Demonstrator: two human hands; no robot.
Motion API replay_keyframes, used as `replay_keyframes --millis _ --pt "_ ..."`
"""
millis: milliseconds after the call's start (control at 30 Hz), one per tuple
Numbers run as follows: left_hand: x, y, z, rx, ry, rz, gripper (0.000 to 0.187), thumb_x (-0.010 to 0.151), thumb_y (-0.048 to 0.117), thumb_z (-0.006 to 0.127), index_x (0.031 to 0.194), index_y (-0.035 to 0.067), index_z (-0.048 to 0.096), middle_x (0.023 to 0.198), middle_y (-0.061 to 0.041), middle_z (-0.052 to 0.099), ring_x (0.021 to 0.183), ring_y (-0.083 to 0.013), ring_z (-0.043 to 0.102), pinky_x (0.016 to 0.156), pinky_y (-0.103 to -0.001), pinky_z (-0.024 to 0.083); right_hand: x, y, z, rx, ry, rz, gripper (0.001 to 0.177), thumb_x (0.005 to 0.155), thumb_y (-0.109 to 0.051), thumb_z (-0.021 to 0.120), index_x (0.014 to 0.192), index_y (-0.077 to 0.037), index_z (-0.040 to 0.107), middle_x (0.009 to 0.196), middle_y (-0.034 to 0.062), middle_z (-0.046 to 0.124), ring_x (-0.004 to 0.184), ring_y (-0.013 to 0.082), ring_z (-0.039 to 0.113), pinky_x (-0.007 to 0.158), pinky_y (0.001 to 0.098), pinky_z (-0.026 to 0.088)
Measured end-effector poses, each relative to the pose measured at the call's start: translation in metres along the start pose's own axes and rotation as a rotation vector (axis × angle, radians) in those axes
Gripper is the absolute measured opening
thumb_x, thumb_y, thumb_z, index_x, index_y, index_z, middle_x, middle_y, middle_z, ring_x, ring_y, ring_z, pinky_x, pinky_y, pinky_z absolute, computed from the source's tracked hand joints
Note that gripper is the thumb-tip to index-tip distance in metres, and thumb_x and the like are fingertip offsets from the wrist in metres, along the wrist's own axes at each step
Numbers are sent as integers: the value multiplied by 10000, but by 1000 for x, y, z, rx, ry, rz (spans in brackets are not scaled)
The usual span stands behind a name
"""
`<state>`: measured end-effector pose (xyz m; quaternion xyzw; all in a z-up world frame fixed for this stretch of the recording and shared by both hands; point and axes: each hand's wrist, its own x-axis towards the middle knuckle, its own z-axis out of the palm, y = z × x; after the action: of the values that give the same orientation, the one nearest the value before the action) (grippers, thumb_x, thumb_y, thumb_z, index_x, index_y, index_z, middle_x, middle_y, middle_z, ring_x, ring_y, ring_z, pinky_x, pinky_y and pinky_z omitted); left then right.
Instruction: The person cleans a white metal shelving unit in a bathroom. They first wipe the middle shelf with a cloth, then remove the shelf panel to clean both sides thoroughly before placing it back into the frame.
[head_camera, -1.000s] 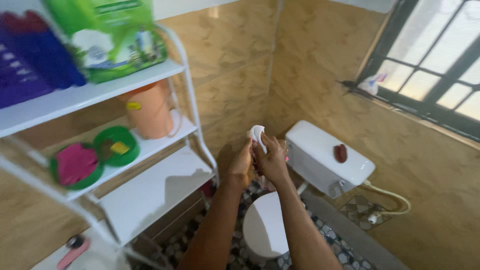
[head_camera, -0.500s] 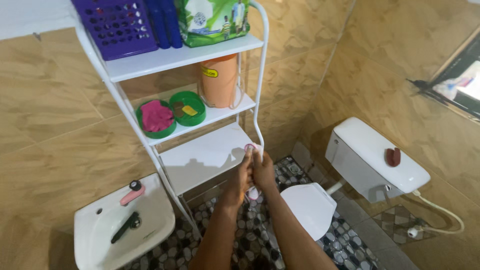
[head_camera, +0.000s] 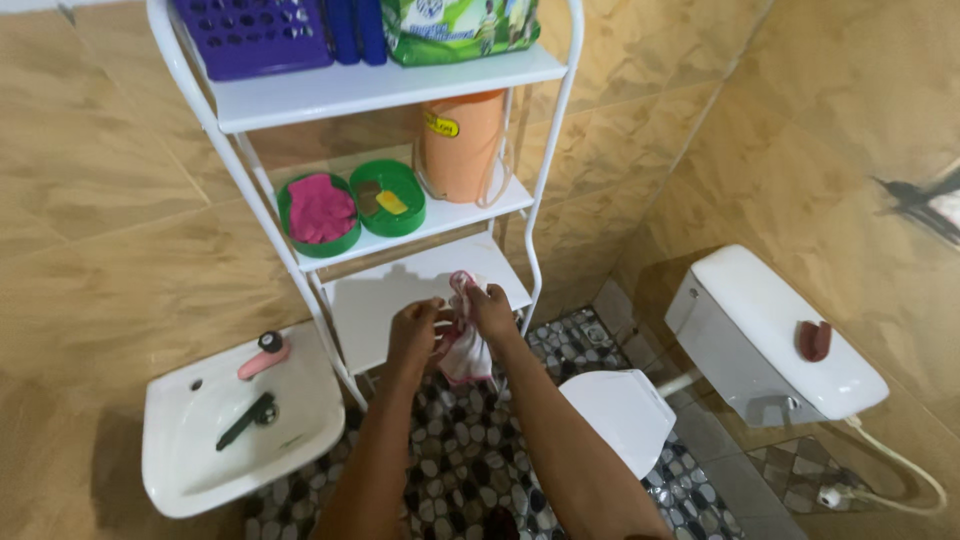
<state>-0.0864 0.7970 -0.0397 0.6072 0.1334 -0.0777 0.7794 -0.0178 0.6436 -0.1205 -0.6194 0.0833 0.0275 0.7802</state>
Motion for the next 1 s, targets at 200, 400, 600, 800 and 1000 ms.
replay_keyframes --millis 200,400,600,800,1000 --pt "35 -28 -45 274 217 160 350 978 290 609 1165 19 729 995 -98 789 839 -179 740 702 -317 571 57 39 22 100 16 157 251 937 -167 595 1081 -114 397 798 95 634 627 242 661 540 399 535" --pt "77 -78 -94 668 440 228 341 958 322 656 1112 41 770 1078 -186 756 1017 -329 689 905 -436 517 74 47 31 -544 97 -306 258 903 -204 684 1081 -16 680 831 89 735 785 208 743 709 325 555" --pt "67 -104 -115 1041 422 255 423 932 327 618 1262 73 692 1280 -203 681 1235 -358 611 1076 -441 477 57 28 53 -465 230 -183 363 792 -126 805 1031 -14 556 844 144 697 746 243 706 664 378 556" --pt "57 -110 -125 1597 153 344 703 893 374 666 1372 -102 468 1563 -291 336 1425 -487 294 1156 -507 274 65 45 58 -567 258 -308 250 779 -56 788 957 -17 617 850 156 710 780 271 703 721 375 556" --pt "52 -92 -105 1623 184 316 742 939 443 659 1374 -123 457 1562 -330 306 1451 -507 285 1174 -535 271 27 55 105 -1138 247 -332 293 742 -169 797 1034 -155 798 987 75 785 993 341 635 902 459 508"
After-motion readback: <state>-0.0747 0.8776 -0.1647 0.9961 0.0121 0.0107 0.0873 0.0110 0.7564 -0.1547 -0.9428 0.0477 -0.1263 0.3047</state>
